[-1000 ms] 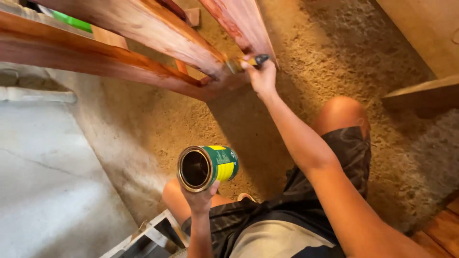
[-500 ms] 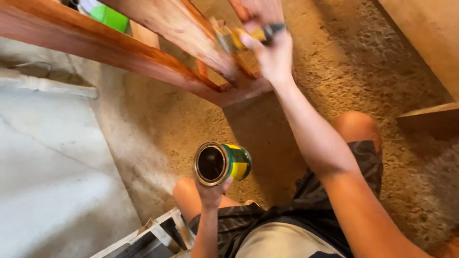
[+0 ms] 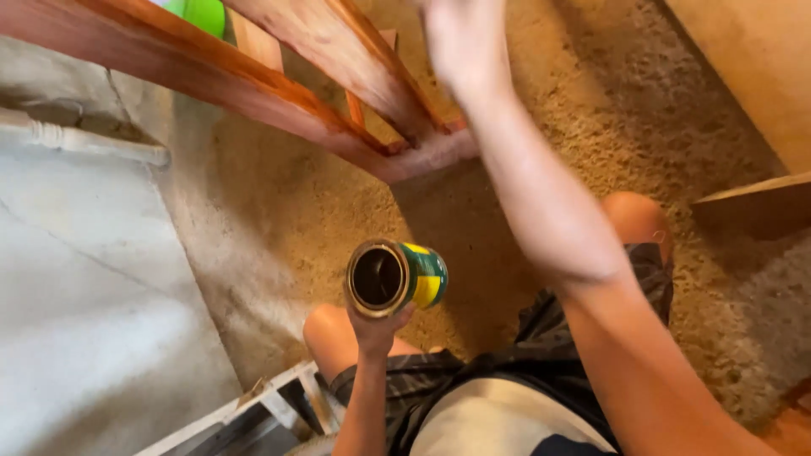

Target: Painting a wooden furniture frame with a brush and a can of paint.

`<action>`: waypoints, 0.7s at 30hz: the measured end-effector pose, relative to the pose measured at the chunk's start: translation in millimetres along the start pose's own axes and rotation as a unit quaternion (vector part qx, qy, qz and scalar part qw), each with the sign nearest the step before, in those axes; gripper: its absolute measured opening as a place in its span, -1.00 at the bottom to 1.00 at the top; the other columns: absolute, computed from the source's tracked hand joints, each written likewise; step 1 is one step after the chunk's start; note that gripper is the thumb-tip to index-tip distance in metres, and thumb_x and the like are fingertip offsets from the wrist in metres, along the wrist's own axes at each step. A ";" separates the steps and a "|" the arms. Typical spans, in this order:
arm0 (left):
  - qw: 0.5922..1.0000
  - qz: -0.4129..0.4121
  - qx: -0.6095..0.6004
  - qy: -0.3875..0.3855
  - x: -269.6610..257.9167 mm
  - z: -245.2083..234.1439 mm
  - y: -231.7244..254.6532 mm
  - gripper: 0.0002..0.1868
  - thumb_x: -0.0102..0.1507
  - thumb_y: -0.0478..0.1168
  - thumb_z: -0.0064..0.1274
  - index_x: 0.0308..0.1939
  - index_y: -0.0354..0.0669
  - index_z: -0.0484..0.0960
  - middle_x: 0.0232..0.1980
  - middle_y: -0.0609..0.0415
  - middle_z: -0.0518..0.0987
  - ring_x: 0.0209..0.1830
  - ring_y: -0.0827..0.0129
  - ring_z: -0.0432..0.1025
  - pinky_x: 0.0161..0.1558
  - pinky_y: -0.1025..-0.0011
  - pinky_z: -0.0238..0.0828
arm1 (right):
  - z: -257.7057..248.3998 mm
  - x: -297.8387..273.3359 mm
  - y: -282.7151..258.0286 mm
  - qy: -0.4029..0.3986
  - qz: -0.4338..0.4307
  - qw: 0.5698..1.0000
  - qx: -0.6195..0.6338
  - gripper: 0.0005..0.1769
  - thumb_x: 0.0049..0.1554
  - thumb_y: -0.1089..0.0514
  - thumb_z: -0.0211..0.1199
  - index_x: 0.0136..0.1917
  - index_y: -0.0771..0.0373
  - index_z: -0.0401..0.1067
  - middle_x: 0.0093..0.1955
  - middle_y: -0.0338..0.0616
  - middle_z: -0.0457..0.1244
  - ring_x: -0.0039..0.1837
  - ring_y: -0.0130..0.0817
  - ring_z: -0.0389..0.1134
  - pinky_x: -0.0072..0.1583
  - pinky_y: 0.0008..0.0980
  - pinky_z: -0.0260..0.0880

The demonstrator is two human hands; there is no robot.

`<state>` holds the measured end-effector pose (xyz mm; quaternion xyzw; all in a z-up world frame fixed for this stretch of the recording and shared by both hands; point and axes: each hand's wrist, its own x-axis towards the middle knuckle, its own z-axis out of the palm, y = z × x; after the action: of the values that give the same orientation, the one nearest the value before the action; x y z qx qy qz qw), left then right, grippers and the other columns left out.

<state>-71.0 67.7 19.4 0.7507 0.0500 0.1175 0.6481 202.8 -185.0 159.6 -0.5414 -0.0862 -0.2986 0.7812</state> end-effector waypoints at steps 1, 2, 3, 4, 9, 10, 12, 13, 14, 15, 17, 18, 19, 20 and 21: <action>1.000 0.006 -0.014 -0.012 0.0 1.1 0.1 0.04 -0.13 -0.32 0.54 0.37 -0.12 0.31 0.30 -0.10 0.48 0.31 0.14 0.40 0.31 0.14 0.46 | 1.0 -1.5 5.8 -0.015 -0.001 0.999 0.035 -0.88 0.13 0.18 0.41 -0.11 0.12 0.46 -0.10 -0.30 0.38 -0.04 -0.47 0.39 0.08 -0.38 0.45; 0.999 0.011 -0.028 -0.024 -0.1 2.3 0.6 0.03 -0.12 -0.31 0.54 0.37 -0.16 0.31 0.29 -0.13 0.50 0.29 0.13 0.42 0.30 0.14 0.48 | 2.1 -2.7 11.3 -0.030 -0.001 0.997 0.069 -0.89 0.18 0.11 0.37 -0.07 0.12 0.49 -0.07 -0.27 0.40 -0.03 -0.44 0.44 0.10 -0.38 0.47; 0.999 0.013 -0.028 -0.021 0.5 4.1 6.6 0.03 -0.12 -0.31 0.54 0.37 -0.16 0.31 0.29 -0.13 0.50 0.29 0.13 0.42 0.30 0.14 0.48 | -12.2 -9.4 41.5 -0.032 -0.002 0.997 0.071 -0.89 0.18 0.11 0.37 -0.07 0.12 0.49 -0.07 -0.27 0.40 -0.03 -0.44 0.44 0.10 -0.38 0.47; 1.000 0.020 0.003 -0.019 1.3 6.6 11.5 -0.03 -0.10 -0.28 0.53 0.33 -0.18 0.34 0.24 -0.10 0.53 0.25 0.15 0.45 0.28 0.18 0.49 | -27.1 -15.9 72.9 -0.032 0.042 0.997 0.051 -0.90 0.15 0.23 0.43 -0.07 0.18 0.53 -0.03 -0.23 0.42 -0.01 -0.46 0.44 0.05 -0.43 0.51; 0.999 0.022 0.050 -0.002 -7.6 4.2 1.7 -0.01 -0.13 -0.27 0.54 0.33 -0.20 0.35 0.23 -0.07 0.53 0.21 0.22 0.45 0.27 0.23 0.46 | -24.5 -10.2 36.8 -0.009 0.045 0.999 -0.026 -0.82 0.17 0.02 0.43 -0.14 0.07 0.48 -0.21 -0.44 0.30 -0.18 -0.63 0.25 -0.07 -0.54 0.29; 0.999 0.029 0.034 -0.019 -12.5 4.7 5.6 0.02 -0.10 -0.26 0.54 0.37 -0.16 0.31 0.27 -0.08 0.50 0.27 0.19 0.43 0.31 0.19 0.45 | -17.9 -12.5 34.6 0.042 0.044 0.998 0.015 -0.77 0.02 0.25 0.39 -0.23 0.05 0.33 -0.31 -0.41 0.19 -0.24 -0.60 0.12 -0.14 -0.46 0.18; 0.998 0.055 0.011 -0.040 -2.8 10.1 7.8 0.04 -0.06 -0.26 0.53 0.42 -0.12 0.26 0.32 -0.08 0.47 0.32 0.15 0.41 0.34 0.14 0.44 | -17.2 -20.2 57.5 0.091 0.023 0.994 0.057 -0.58 -0.12 0.48 0.34 -0.33 0.04 0.19 -0.41 -0.38 0.08 -0.30 -0.58 -0.01 -0.21 -0.39 0.07; 0.998 0.044 0.019 -0.034 -4.5 10.7 8.7 0.02 -0.08 -0.24 0.53 0.38 -0.12 0.29 0.30 -0.08 0.48 0.31 0.16 0.41 0.34 0.16 0.43 | -25.4 -38.9 84.7 0.090 0.062 0.992 0.065 -0.74 -0.01 0.27 0.42 -0.14 0.10 0.35 -0.23 -0.29 0.25 -0.16 -0.47 0.23 -0.10 -0.39 0.32; 0.999 0.033 0.028 -0.029 -5.8 10.8 9.1 0.00 -0.10 -0.23 0.54 0.34 -0.12 0.31 0.29 -0.08 0.49 0.30 0.17 0.42 0.35 0.18 0.42 | -33.3 -57.4 112.7 0.089 0.102 0.988 0.072 -0.69 0.09 0.06 0.49 0.06 0.17 0.52 -0.06 -0.19 0.41 -0.03 -0.37 0.47 0.00 -0.40 0.56; 0.999 0.030 0.026 -0.027 -6.4 9.7 -3.0 0.00 -0.10 -0.23 0.54 0.34 -0.12 0.31 0.29 -0.08 0.49 0.30 0.17 0.42 0.35 0.18 0.42 | -48.9 -73.6 148.9 0.087 0.104 0.988 0.069 -0.69 0.09 0.06 0.49 0.06 0.17 0.52 -0.06 -0.19 0.41 -0.03 -0.37 0.47 0.00 -0.40 0.56; 0.996 0.038 0.084 -0.003 -9.7 4.3 -27.3 0.16 -0.15 -0.23 0.57 0.44 -0.21 0.21 0.33 -0.15 0.47 0.32 0.17 0.41 0.36 0.17 0.40 | -83.6 -112.6 220.1 0.158 0.223 0.962 0.023 -0.83 0.01 0.32 0.50 -0.10 0.23 0.60 -0.23 -0.21 0.41 -0.18 -0.50 0.43 -0.09 -0.48 0.53; 0.996 0.030 0.082 -0.007 -9.6 2.0 -30.8 0.16 -0.15 -0.23 0.57 0.44 -0.21 0.21 0.33 -0.15 0.47 0.32 0.17 0.41 0.36 0.17 0.40 | -95.6 -129.8 208.1 0.162 0.228 0.960 0.015 -0.83 0.01 0.32 0.50 -0.10 0.23 0.60 -0.23 -0.21 0.41 -0.18 -0.50 0.43 -0.09 -0.48 0.53; 0.998 0.044 0.000 -0.034 -5.1 7.5 -36.1 0.17 -0.22 -0.36 0.58 0.43 -0.21 0.28 0.27 -0.12 0.49 0.21 0.27 0.42 0.24 0.18 0.42 | -108.4 -133.8 194.6 0.167 0.228 0.959 -0.034 -0.83 0.03 0.30 0.51 -0.08 0.19 0.60 -0.20 -0.24 0.38 -0.14 -0.50 0.39 -0.02 -0.47 0.50; 0.993 0.058 -0.083 -0.060 -0.5 12.6 -38.8 0.20 -0.29 -0.49 0.59 0.42 -0.22 0.34 0.21 -0.10 0.51 0.10 0.37 0.42 0.13 0.19 0.44 | -119.6 -136.8 178.5 0.172 0.226 0.955 -0.083 -0.82 0.06 0.29 0.53 -0.06 0.16 0.60 -0.18 -0.27 0.36 -0.09 -0.49 0.36 0.06 -0.47 0.46; 0.992 0.052 -0.098 -0.063 -5.7 13.1 -32.5 0.20 -0.29 -0.49 0.59 0.42 -0.22 0.34 0.21 -0.10 0.51 0.10 0.37 0.42 0.13 0.19 0.44 | -126.5 -137.8 165.7 0.172 0.222 0.955 -0.099 -0.82 0.06 0.29 0.53 -0.06 0.16 0.60 -0.18 -0.27 0.36 -0.09 -0.49 0.36 0.06 -0.47 0.46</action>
<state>-70.8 58.8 -15.0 0.6910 -0.0418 0.1085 0.7135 160.5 -208.0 -85.6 -0.5618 0.2014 -0.2137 0.7734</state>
